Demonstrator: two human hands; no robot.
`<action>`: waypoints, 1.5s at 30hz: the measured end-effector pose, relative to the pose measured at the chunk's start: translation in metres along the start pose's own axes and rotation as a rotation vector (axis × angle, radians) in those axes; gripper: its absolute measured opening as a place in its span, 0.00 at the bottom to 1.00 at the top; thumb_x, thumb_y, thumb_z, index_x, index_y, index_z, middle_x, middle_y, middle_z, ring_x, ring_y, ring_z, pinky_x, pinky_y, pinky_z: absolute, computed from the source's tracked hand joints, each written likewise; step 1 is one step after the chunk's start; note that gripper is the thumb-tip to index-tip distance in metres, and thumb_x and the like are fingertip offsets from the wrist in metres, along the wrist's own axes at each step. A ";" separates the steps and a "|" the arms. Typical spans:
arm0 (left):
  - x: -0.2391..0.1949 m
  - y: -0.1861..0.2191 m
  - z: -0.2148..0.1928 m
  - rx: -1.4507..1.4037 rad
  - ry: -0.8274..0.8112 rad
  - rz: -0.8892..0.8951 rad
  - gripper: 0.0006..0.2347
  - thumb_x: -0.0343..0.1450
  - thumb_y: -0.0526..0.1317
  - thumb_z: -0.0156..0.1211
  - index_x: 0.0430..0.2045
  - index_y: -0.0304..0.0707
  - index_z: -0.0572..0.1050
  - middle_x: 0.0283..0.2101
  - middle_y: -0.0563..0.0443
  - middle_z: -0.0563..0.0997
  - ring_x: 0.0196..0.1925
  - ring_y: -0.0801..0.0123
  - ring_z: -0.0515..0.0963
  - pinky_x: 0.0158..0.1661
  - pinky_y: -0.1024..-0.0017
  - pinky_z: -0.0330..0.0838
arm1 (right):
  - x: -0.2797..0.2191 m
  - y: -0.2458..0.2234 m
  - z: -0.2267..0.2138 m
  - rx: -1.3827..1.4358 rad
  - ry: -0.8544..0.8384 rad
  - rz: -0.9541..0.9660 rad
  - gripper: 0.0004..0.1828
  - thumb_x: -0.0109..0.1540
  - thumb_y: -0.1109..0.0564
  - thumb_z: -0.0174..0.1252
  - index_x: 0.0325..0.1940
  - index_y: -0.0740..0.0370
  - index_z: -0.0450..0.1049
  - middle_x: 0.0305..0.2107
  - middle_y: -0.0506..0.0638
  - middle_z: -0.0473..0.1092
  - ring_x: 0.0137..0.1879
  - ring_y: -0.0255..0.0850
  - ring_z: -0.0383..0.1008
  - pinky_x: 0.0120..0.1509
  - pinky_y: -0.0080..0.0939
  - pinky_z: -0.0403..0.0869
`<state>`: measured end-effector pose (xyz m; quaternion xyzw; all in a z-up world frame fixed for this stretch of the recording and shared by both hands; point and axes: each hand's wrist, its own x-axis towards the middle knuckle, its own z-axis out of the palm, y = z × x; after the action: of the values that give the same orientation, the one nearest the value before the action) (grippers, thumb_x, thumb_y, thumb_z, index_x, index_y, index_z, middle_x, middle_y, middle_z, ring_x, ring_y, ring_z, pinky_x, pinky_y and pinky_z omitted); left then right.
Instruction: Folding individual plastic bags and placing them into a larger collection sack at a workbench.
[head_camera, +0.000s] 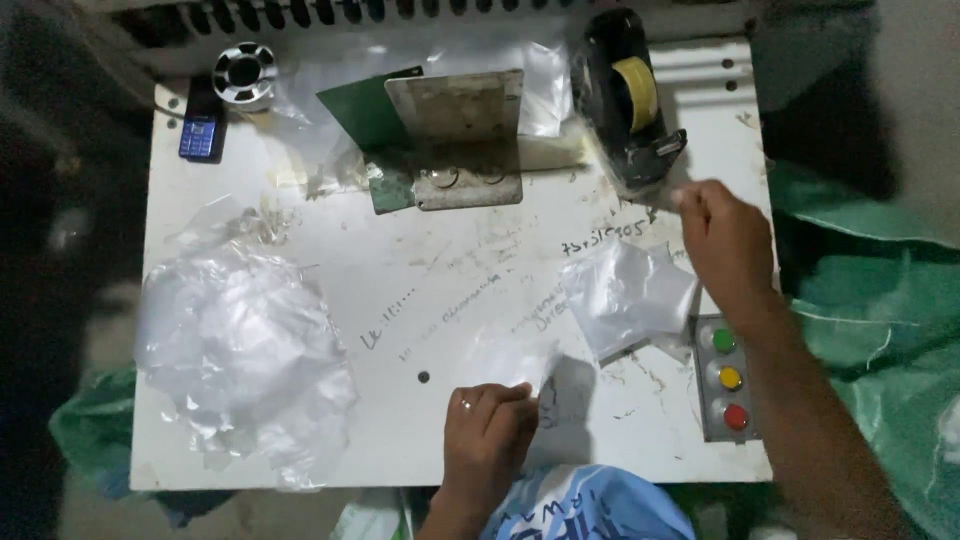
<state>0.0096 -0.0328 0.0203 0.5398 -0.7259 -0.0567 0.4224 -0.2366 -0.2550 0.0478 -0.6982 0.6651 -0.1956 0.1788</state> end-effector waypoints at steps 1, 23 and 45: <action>-0.005 0.007 0.000 -0.028 -0.040 0.003 0.05 0.71 0.31 0.67 0.33 0.34 0.74 0.40 0.43 0.83 0.35 0.59 0.79 0.37 0.62 0.66 | -0.024 -0.021 -0.012 0.177 -0.155 0.121 0.14 0.75 0.49 0.48 0.49 0.59 0.74 0.27 0.51 0.72 0.29 0.41 0.70 0.31 0.41 0.66; 0.052 0.015 0.047 -1.058 0.072 -0.933 0.12 0.78 0.44 0.53 0.48 0.33 0.70 0.53 0.39 0.79 0.54 0.67 0.75 0.49 0.68 0.75 | -0.090 -0.022 -0.031 0.705 -0.357 0.415 0.20 0.56 0.54 0.73 0.45 0.71 0.79 0.32 0.62 0.79 0.41 0.46 0.74 0.55 0.53 0.75; 0.054 0.037 0.086 -0.429 -0.462 -0.647 0.27 0.76 0.61 0.46 0.51 0.31 0.72 0.60 0.34 0.67 0.65 0.39 0.67 0.63 0.48 0.60 | -0.067 0.027 0.019 0.058 -0.317 -0.069 0.40 0.57 0.42 0.69 0.64 0.67 0.65 0.51 0.64 0.70 0.59 0.65 0.70 0.61 0.66 0.71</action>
<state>-0.0789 -0.0947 0.0158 0.6123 -0.5670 -0.4540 0.3124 -0.2529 -0.1895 0.0158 -0.7372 0.5983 -0.1081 0.2949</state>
